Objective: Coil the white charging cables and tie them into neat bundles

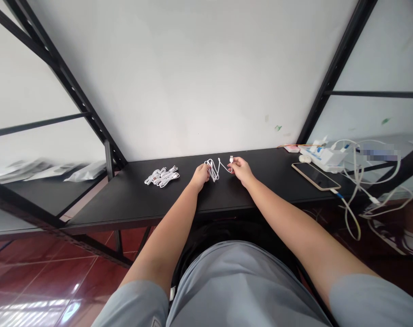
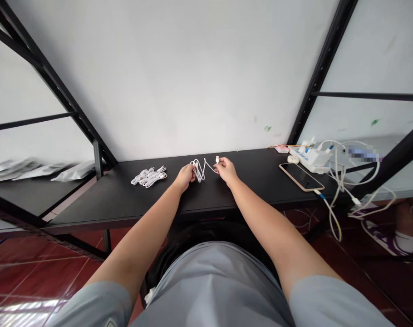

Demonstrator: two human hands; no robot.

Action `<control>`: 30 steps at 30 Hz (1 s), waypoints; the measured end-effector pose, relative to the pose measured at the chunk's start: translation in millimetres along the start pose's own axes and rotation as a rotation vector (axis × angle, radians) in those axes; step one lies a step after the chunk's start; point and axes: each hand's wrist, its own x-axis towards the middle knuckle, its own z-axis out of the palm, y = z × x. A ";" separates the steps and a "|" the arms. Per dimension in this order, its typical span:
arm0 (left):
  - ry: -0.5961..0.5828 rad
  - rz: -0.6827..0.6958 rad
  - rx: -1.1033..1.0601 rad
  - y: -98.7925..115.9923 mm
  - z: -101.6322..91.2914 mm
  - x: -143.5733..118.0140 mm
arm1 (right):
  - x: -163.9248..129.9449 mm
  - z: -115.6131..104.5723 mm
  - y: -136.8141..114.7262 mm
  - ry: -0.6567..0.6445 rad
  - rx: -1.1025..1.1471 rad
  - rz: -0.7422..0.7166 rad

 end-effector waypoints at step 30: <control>-0.080 0.156 0.022 -5.3 -6.0 -6.5 | 20.8 -25.6 17.2 0.349 -0.248 -0.157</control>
